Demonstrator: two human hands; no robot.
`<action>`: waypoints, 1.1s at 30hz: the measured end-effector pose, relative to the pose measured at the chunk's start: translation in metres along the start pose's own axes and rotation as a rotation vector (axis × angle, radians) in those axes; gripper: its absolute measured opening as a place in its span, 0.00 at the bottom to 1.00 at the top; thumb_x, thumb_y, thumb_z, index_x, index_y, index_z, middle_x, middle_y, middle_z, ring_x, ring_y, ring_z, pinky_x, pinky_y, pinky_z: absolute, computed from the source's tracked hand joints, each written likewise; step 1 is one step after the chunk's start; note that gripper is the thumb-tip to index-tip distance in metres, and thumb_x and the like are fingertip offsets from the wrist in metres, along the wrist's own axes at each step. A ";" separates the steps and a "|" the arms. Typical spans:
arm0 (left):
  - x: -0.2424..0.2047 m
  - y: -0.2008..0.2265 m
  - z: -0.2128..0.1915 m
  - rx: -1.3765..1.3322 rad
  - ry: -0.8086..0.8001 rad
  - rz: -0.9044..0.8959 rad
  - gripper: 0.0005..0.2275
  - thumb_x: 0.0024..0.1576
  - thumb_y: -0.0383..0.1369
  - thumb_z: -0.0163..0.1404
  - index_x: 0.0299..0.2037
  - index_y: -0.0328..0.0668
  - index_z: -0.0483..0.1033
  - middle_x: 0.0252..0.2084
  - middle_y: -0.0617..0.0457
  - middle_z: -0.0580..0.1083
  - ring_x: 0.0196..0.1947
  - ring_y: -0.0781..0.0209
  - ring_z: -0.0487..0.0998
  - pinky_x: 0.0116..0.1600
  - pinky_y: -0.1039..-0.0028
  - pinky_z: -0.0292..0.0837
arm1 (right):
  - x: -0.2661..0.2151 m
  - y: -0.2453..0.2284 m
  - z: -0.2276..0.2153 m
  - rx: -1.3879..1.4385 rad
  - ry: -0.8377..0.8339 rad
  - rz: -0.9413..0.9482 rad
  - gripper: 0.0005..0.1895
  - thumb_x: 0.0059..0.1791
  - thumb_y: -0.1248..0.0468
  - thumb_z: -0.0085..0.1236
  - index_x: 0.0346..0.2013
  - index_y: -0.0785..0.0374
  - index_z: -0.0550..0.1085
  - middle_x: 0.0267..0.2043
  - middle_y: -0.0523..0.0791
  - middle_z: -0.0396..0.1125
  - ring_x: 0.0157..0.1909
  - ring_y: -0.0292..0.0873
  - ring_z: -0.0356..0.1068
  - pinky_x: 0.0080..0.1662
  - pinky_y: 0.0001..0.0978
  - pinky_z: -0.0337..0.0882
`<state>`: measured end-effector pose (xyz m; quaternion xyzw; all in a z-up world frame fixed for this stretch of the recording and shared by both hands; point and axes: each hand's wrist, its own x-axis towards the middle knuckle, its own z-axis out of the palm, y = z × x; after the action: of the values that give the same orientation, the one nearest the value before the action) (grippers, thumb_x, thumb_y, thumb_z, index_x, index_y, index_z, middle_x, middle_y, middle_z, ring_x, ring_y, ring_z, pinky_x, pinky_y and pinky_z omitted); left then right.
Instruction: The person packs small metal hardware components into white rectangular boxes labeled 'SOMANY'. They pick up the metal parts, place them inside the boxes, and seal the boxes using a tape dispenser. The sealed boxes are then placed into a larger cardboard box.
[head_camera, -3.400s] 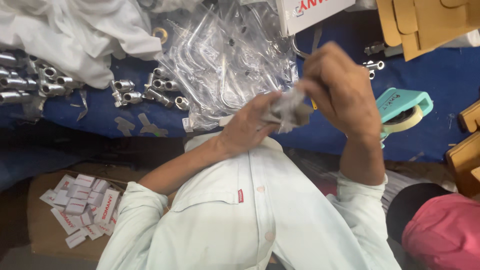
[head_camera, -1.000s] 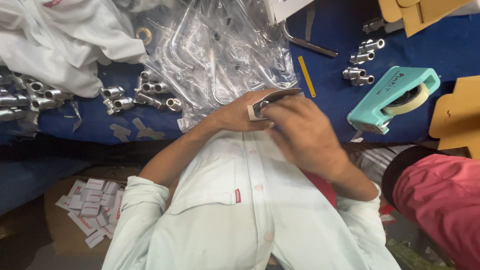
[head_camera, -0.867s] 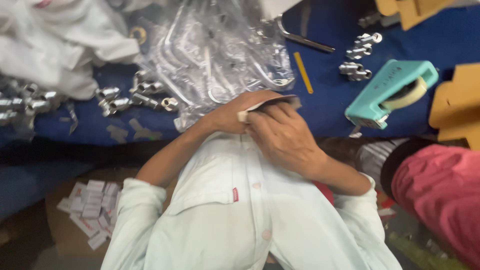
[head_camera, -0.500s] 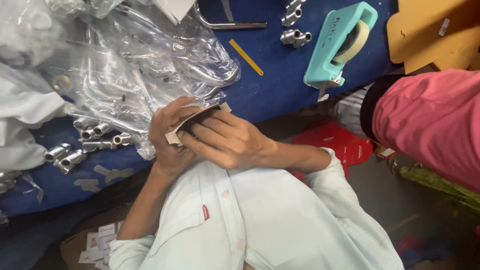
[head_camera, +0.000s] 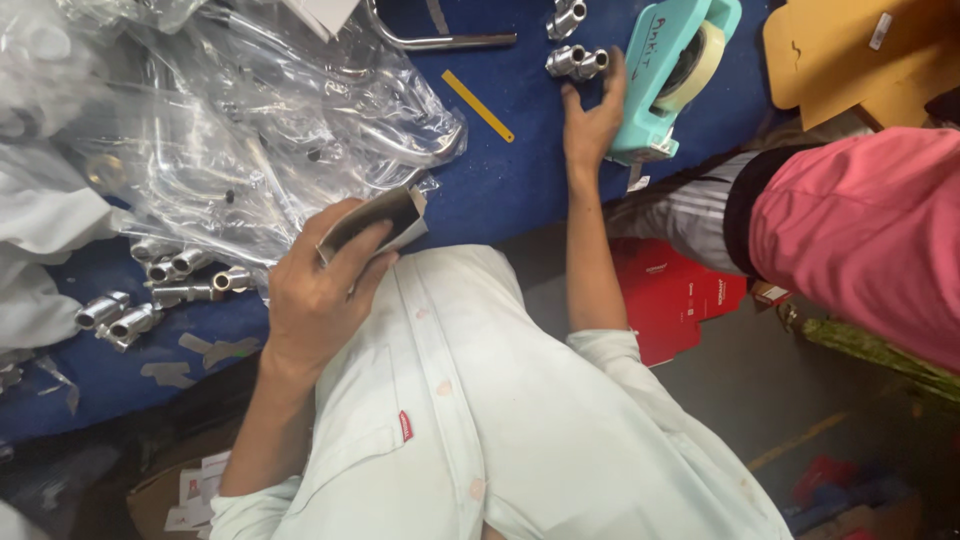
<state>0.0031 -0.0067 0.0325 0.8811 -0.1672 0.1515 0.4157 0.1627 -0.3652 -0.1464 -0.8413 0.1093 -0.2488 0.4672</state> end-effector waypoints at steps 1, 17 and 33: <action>0.000 0.005 -0.004 0.052 -0.024 -0.019 0.17 0.54 0.27 0.65 0.52 0.41 0.77 0.56 0.44 0.74 0.51 0.47 0.81 0.51 0.64 0.80 | -0.002 0.014 0.002 -0.087 -0.008 -0.005 0.33 0.47 0.71 0.67 0.65 0.68 0.66 0.65 0.55 0.65 0.67 0.55 0.65 0.69 0.46 0.62; -0.013 0.009 -0.004 0.129 -0.005 -0.103 0.09 0.59 0.29 0.58 0.48 0.38 0.77 0.51 0.45 0.75 0.42 0.48 0.82 0.40 0.65 0.78 | -0.082 -0.159 -0.067 1.073 -0.712 0.214 0.26 0.55 0.64 0.59 0.66 0.74 0.66 0.53 0.50 0.69 0.51 0.46 0.74 0.43 0.30 0.75; -0.024 -0.033 0.058 0.112 0.078 -0.143 0.07 0.63 0.35 0.51 0.46 0.44 0.73 0.49 0.51 0.73 0.42 0.57 0.83 0.42 0.70 0.80 | -0.017 -0.260 0.014 -0.134 -0.963 -1.111 0.20 0.43 0.64 0.72 0.48 0.63 0.78 0.40 0.46 0.72 0.33 0.39 0.74 0.38 0.32 0.76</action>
<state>0.0035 -0.0281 -0.0351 0.9060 -0.0791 0.1648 0.3818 0.1430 -0.2079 0.0611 -0.8154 -0.5351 -0.0446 0.2163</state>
